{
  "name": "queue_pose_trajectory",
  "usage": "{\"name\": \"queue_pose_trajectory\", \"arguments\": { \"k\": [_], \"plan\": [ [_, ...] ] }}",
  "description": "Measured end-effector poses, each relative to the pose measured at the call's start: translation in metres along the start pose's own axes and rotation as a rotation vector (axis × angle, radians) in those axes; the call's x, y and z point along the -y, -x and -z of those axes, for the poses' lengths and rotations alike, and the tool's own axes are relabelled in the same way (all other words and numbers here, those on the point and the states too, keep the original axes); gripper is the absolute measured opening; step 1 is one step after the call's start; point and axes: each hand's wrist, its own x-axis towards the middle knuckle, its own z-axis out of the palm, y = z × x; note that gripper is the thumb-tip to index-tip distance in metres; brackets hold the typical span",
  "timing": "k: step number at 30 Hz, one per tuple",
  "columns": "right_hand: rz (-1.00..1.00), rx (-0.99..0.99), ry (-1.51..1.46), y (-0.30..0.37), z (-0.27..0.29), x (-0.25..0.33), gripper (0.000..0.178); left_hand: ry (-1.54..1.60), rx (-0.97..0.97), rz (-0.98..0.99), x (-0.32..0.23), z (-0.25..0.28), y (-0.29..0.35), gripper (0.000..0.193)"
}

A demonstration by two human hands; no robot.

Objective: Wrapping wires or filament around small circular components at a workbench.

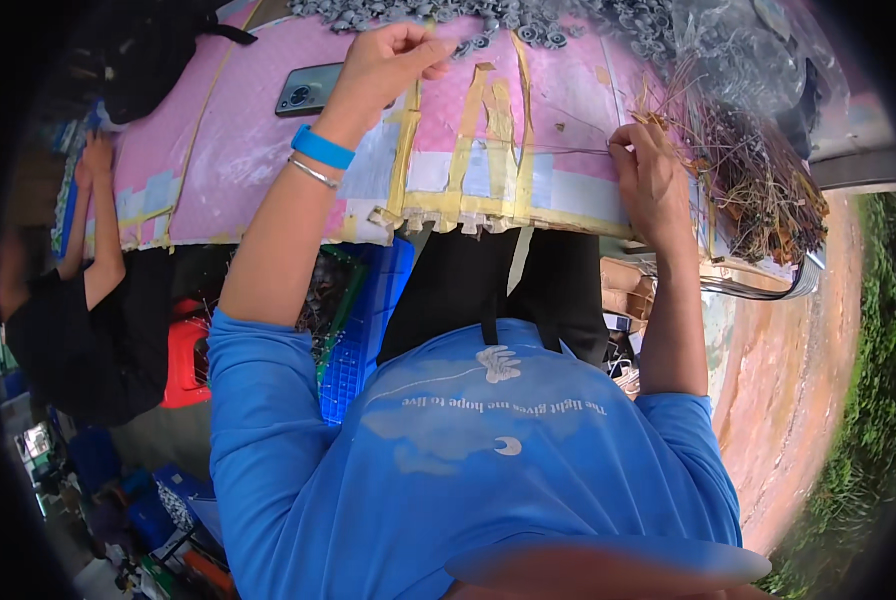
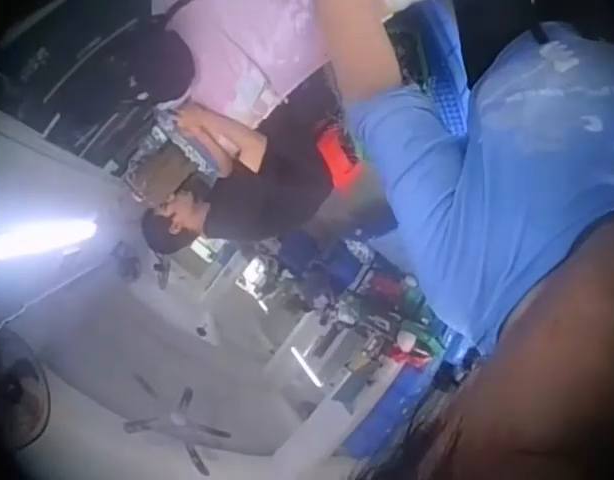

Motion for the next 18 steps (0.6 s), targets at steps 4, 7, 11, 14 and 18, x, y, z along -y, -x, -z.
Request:
{"name": "queue_pose_trajectory", "arguments": {
  "k": [4, 7, 11, 14, 18],
  "plan": [
    [0.22, 0.02, 0.031, 0.008, -0.006, 0.005, 0.013, 0.257, -0.014, 0.028, -0.019, -0.011, 0.049, 0.028],
    [0.21, 0.073, 0.046, 0.025, 0.0, 0.019, 0.016, 0.356, 0.071, 0.002, -0.017, -0.017, 0.075, 0.032],
    [0.26, 0.104, -0.029, 0.047, 0.008, 0.032, 0.017, 0.562, -0.025, 0.032, -0.028, -0.034, 0.107, 0.033],
    [0.316, 0.099, -0.081, 0.058, 0.009, 0.033, 0.018, 0.561, -0.057, 0.118, -0.037, -0.035, 0.122, 0.031],
    [0.347, 0.036, -0.085, 0.073, 0.003, 0.026, 0.019, 0.597, -0.184, 0.09, -0.036, -0.033, 0.141, 0.03]
  ]
}}
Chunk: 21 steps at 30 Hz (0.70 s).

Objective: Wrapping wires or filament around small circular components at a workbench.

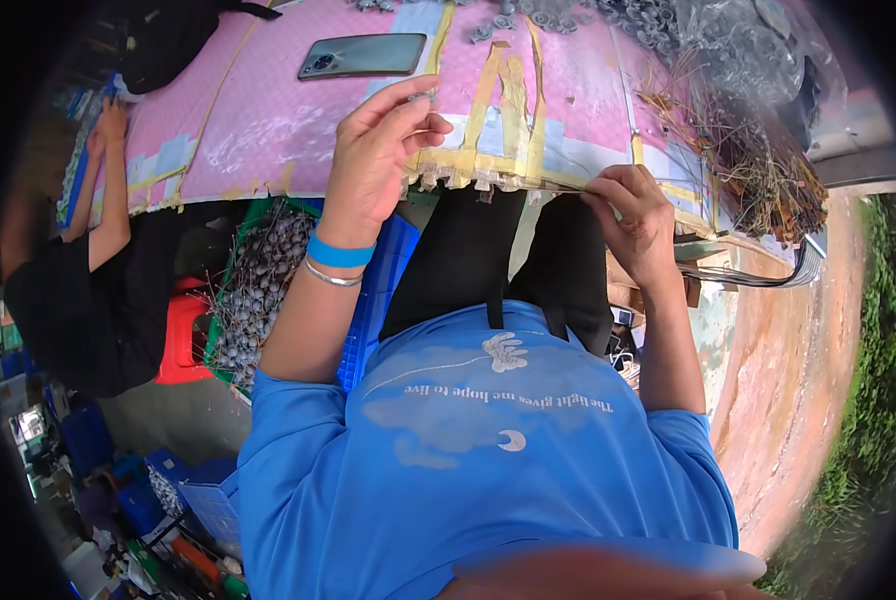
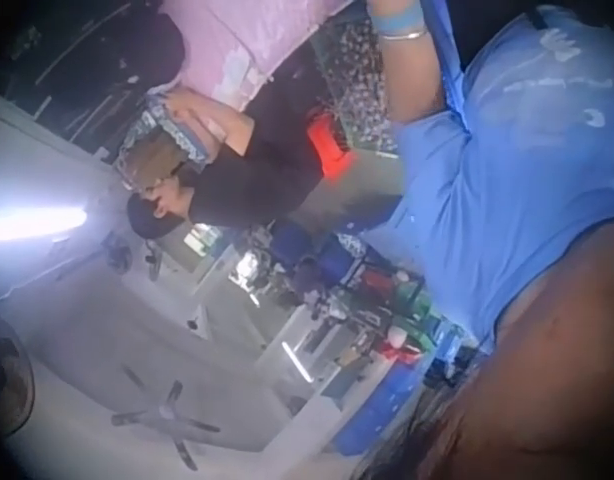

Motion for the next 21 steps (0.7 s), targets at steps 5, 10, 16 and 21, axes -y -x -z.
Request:
{"name": "queue_pose_trajectory", "arguments": {
  "k": [5, 10, 16, 21],
  "plan": [
    [-0.666, -0.346, -0.803, 0.003, 0.001, 0.006, 0.006, 0.025, -0.161, 0.008, -0.002, 0.001, 0.029, 0.029],
    [-0.674, -0.363, -1.294, -0.01, -0.005, 0.035, 0.008, 0.138, 0.039, 0.182, 0.016, -0.04, 0.041, 0.036],
    [-0.645, -0.255, -1.359, -0.012, -0.018, 0.064, 0.007, -0.011, 0.155, 0.075, 0.026, -0.062, 0.04, 0.041],
    [-0.705, -0.257, -1.363, -0.011, -0.022, 0.062, 0.008, -0.035, 0.105, 0.003, 0.019, -0.065, 0.04, 0.036]
  ]
}}
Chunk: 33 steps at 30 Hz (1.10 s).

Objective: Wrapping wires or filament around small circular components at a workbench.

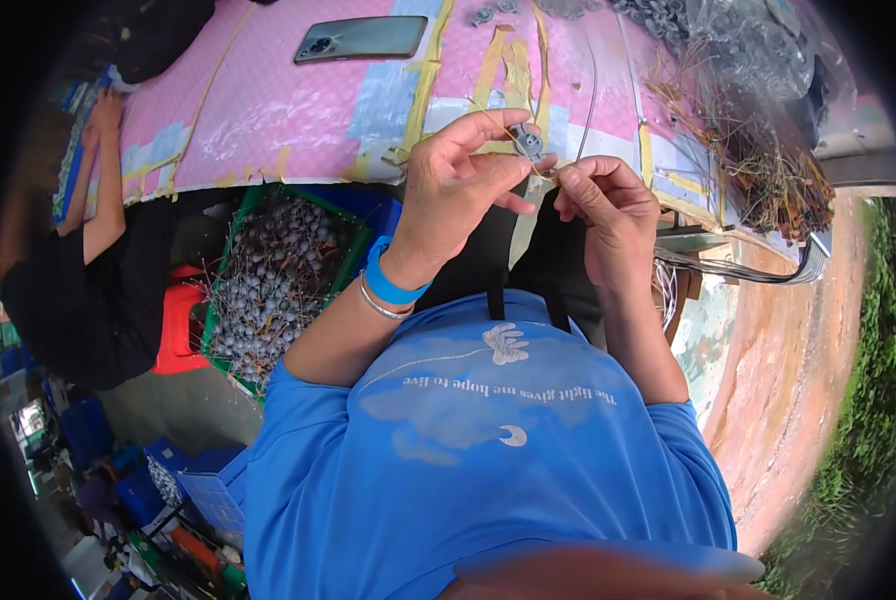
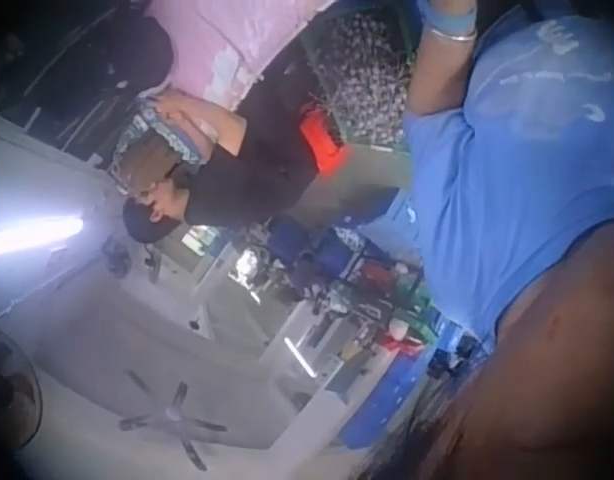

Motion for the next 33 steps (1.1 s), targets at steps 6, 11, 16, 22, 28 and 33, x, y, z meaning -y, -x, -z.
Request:
{"name": "queue_pose_trajectory", "arguments": {
  "k": [6, 11, 16, 22, 28, 33],
  "plan": [
    [-0.055, -0.012, 0.051, 0.003, 0.005, -0.007, 0.009, -0.039, -0.054, 0.031, 0.001, 0.007, -0.001, 0.033],
    [-0.048, 0.003, 0.064, 0.006, 0.005, -0.014, 0.01, -0.017, -0.079, 0.053, 0.002, 0.01, -0.002, 0.03],
    [-0.046, -0.005, 0.081, 0.005, 0.003, -0.011, 0.011, -0.088, -0.048, 0.04, -0.004, 0.011, -0.001, 0.028],
    [0.082, 0.112, 0.274, 0.015, 0.003, -0.021, 0.008, 0.041, -0.051, 0.115, -0.004, 0.014, 0.002, 0.025],
    [0.286, 0.109, 0.702, -0.009, 0.007, -0.001, 0.015, 0.108, 0.08, 0.215, -0.01, 0.009, 0.01, 0.026],
    [0.033, 0.364, 0.031, -0.018, -0.004, 0.001, 0.017, 0.034, 0.138, 0.235, -0.009, 0.0, 0.014, 0.021]
  ]
}}
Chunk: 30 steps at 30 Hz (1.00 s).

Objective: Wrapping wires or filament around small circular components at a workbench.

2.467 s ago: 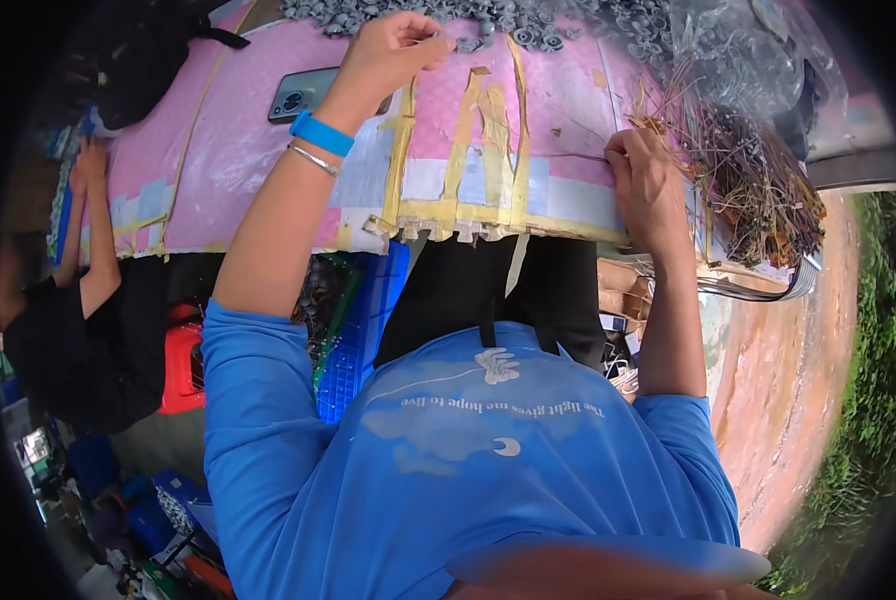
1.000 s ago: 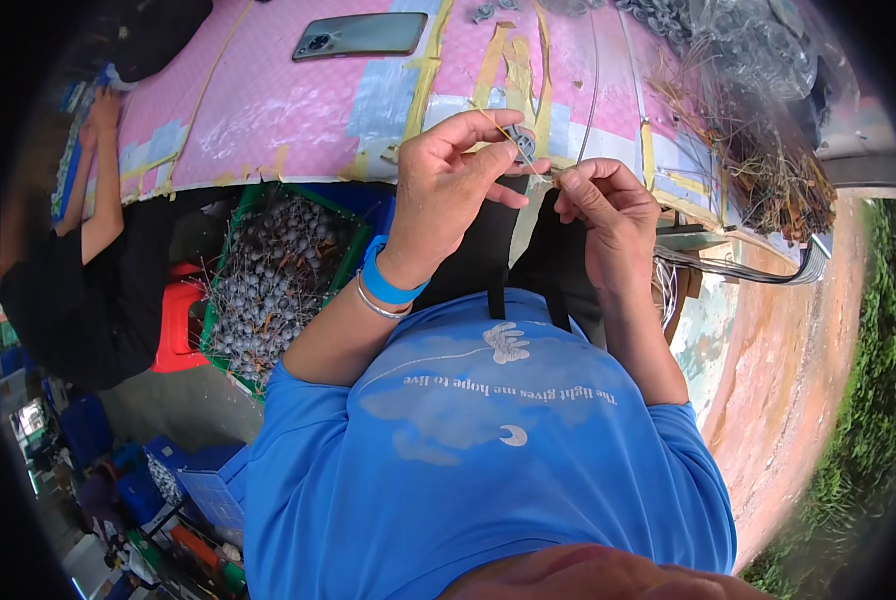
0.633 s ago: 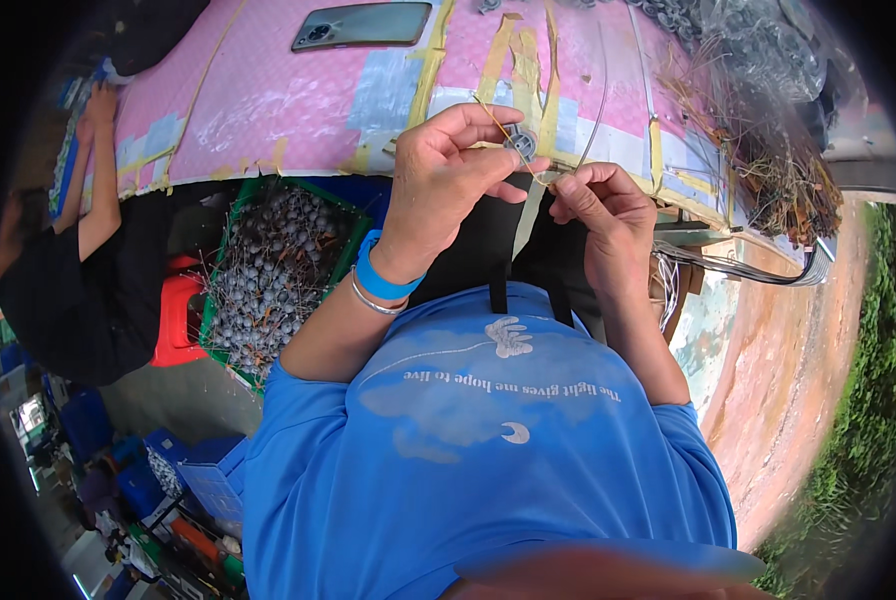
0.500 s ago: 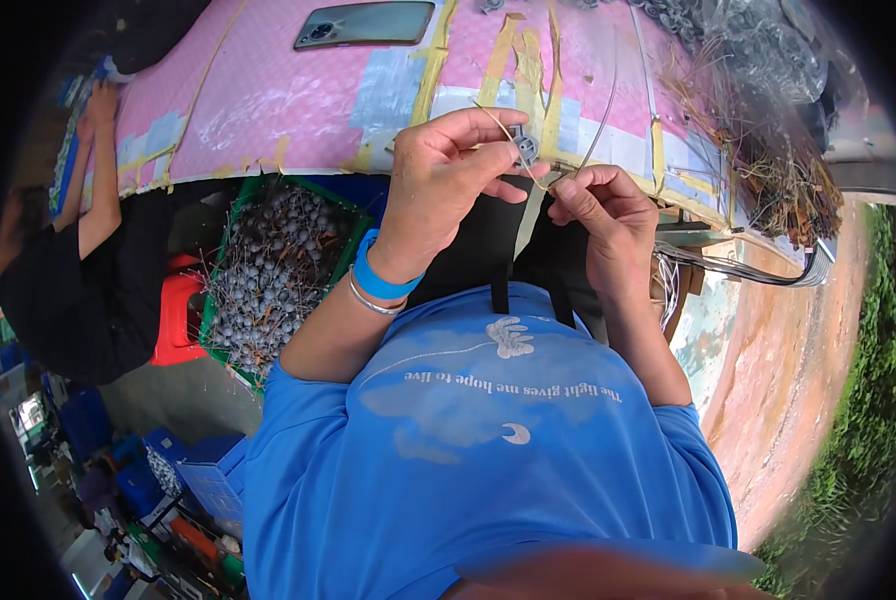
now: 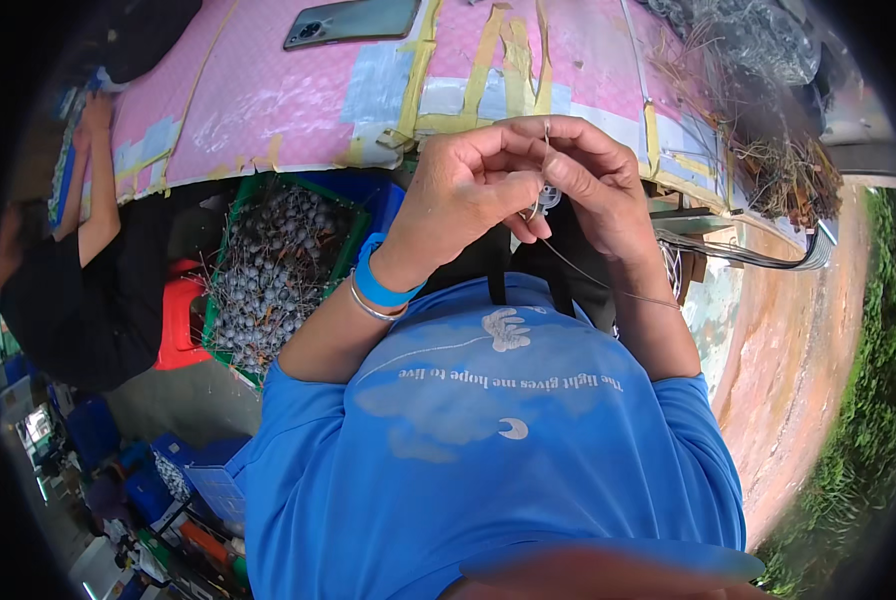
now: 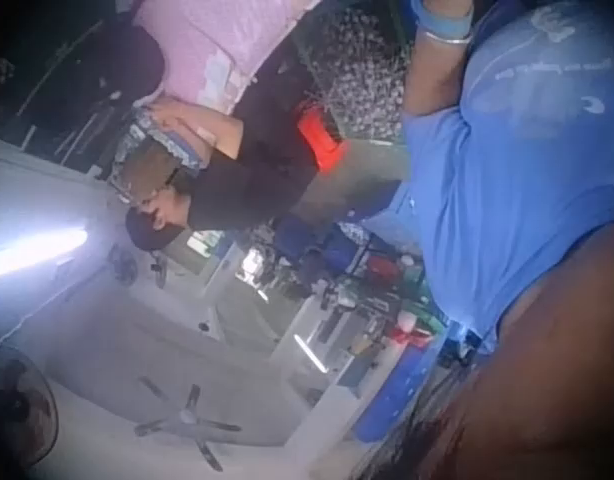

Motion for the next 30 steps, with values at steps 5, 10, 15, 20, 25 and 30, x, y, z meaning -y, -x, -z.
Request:
{"name": "queue_pose_trajectory", "arguments": {
  "k": [5, 10, 15, 20, 25, 30],
  "plan": [
    [0.072, -0.035, -0.115, -0.006, 0.007, -0.005, 0.017, 0.017, -0.017, -0.031, 0.003, 0.002, 0.0, 0.02],
    [-0.014, -0.103, -0.158, -0.009, 0.002, -0.007, 0.016, 0.066, -0.069, -0.052, 0.003, 0.004, -0.005, 0.014],
    [-0.138, -0.152, -0.201, -0.017, 0.001, -0.008, 0.014, 0.027, -0.023, -0.191, 0.01, 0.006, -0.006, 0.023],
    [-0.212, -0.163, -0.351, -0.028, 0.001, -0.014, 0.012, -0.056, 0.045, -0.29, 0.013, 0.014, -0.011, 0.043],
    [-0.327, 0.023, 0.087, -0.06, -0.002, -0.004, 0.02, -0.002, 0.026, -0.217, 0.009, 0.042, -0.016, 0.043],
    [0.429, -0.134, 1.34, -0.159, 0.047, 0.003, 0.022, 0.013, -0.009, -0.127, 0.004, 0.049, -0.012, 0.044]
  ]
}}
